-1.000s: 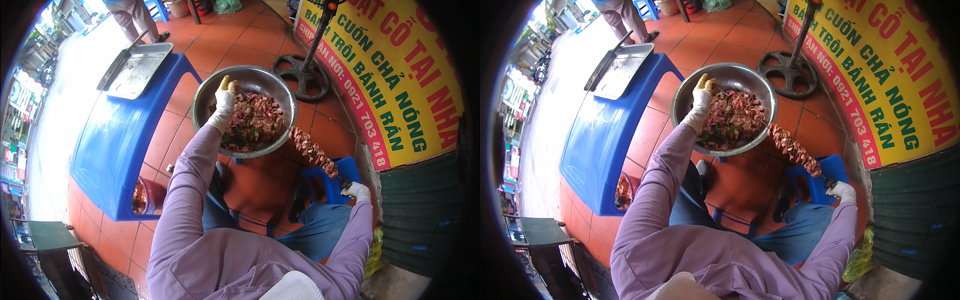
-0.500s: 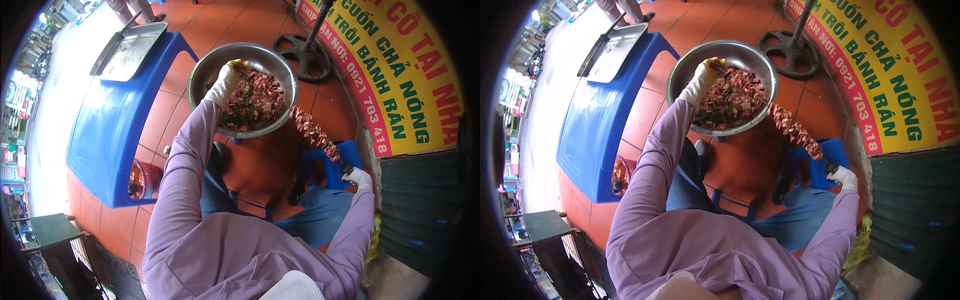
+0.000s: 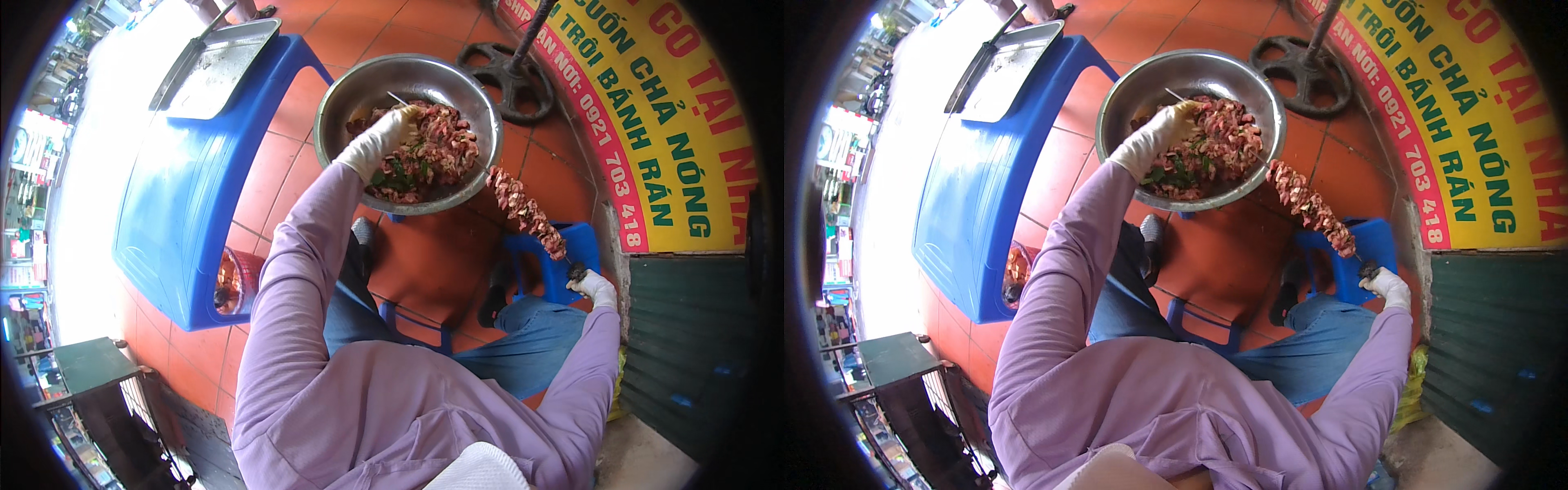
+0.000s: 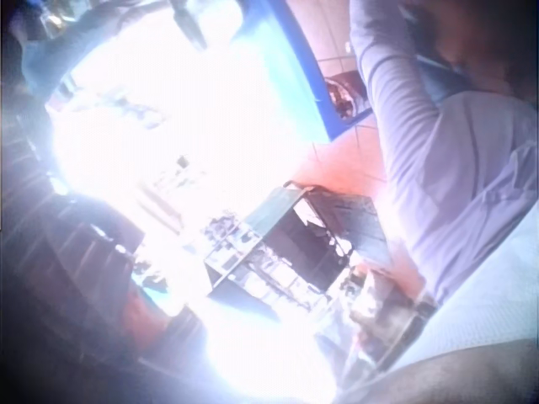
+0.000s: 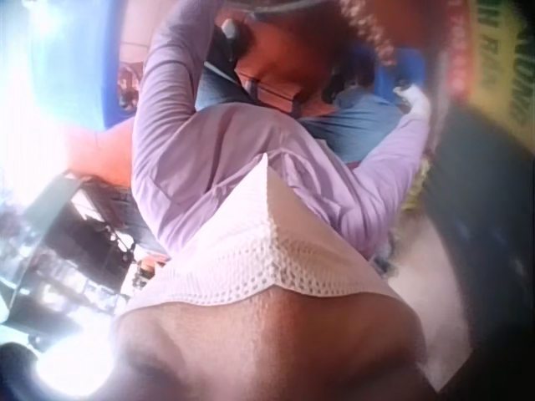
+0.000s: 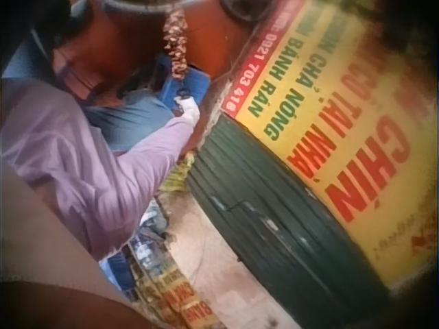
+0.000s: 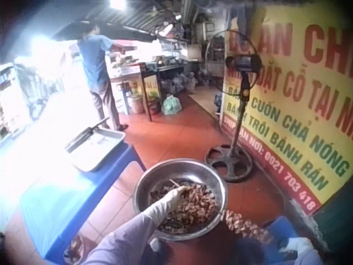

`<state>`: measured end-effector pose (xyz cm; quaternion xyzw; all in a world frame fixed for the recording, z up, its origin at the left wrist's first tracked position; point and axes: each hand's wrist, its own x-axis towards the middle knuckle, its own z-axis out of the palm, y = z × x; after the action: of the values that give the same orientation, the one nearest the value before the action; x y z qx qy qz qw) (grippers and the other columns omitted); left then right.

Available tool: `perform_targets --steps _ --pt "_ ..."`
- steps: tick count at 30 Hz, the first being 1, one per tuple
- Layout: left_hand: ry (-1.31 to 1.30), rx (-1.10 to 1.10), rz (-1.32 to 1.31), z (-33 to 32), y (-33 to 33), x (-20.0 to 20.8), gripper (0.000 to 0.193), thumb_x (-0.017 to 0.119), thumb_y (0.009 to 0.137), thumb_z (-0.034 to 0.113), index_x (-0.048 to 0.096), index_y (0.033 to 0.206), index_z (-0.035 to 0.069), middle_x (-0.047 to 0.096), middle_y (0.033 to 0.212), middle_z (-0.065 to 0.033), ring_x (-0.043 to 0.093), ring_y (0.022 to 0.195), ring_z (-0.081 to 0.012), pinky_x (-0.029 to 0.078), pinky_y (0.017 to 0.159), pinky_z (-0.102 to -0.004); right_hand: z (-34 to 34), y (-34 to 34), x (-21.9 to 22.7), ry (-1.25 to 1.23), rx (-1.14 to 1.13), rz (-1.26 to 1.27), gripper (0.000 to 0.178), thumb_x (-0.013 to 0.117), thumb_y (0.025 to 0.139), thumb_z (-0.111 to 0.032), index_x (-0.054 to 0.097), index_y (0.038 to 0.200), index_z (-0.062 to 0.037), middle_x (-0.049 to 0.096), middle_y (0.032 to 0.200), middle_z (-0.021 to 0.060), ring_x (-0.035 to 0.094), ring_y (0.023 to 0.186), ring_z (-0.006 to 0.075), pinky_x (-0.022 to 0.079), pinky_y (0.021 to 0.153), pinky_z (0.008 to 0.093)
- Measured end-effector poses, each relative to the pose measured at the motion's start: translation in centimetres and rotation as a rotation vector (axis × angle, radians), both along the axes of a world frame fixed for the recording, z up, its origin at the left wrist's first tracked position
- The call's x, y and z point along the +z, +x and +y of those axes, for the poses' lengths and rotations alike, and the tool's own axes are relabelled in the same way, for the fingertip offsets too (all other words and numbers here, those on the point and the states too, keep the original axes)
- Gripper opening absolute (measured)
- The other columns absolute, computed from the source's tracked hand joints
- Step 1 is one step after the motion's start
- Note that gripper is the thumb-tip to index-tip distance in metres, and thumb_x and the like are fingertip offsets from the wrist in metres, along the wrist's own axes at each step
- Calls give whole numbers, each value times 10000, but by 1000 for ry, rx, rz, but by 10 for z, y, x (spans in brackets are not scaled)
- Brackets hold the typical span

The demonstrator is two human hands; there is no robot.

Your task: The person scoops seasoned ground meat from a metal bowl and packs it onto a long metal skewer held in the other hand. The process is repeated continuously to build up a long skewer of meat.

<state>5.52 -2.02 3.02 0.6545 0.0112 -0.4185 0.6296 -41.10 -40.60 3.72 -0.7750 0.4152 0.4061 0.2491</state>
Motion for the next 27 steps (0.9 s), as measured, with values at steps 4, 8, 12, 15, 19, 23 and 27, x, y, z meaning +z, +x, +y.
perform_targets --steps 4,8,12,15,19,23,27 --pt "573 -435 -683 49 20 -1 431 561 854 432 637 1082 74 647 1064 -147 612 982 -280 459 846 -393 -7 -10 -13 67 -64 -32 126 716 780 -203 682 875 -127 598 658 -1 490 531 110 421 496 303" --pt "926 -590 -704 56 0 -8 451 681 729 393 666 998 31 656 1001 -186 615 994 -304 471 852 -361 -15 -12 -22 85 -48 20 127 708 784 -187 684 888 -120 606 667 3 500 536 111 427 501 298" --pt "978 -528 -791 62 5 -21 400 674 691 327 677 998 70 666 971 -167 630 951 -312 490 831 -392 -14 -1 -17 65 -42 12 133 709 780 -188 682 889 -116 605 674 -1 502 548 111 430 514 298" --pt "912 -427 -861 55 -1 -22 362 666 686 298 683 969 74 667 965 -159 632 933 -312 490 827 -387 -17 -11 -20 89 -58 13 145 714 778 -193 680 895 -116 609 686 -3 504 561 109 430 524 295" --pt "838 -355 -939 53 4 -27 313 660 687 281 685 921 74 673 913 -144 639 882 -299 495 798 -371 -14 -8 -13 66 -53 0 152 718 782 -196 678 906 -116 612 695 -7 504 566 104 426 524 292" --pt "710 -352 -758 62 24 -41 296 677 674 253 682 905 67 676 883 -137 639 867 -285 490 798 -355 -8 -3 -9 17 -90 -25 155 728 776 -190 677 900 -113 613 694 -6 496 555 99 421 518 289" --pt "836 -482 -858 55 13 -37 328 695 651 258 697 947 116 682 894 -107 639 920 -268 488 842 -340 -3 -4 -5 10 -107 -18 137 725 775 -168 671 887 -112 612 691 -6 482 536 96 414 502 291"
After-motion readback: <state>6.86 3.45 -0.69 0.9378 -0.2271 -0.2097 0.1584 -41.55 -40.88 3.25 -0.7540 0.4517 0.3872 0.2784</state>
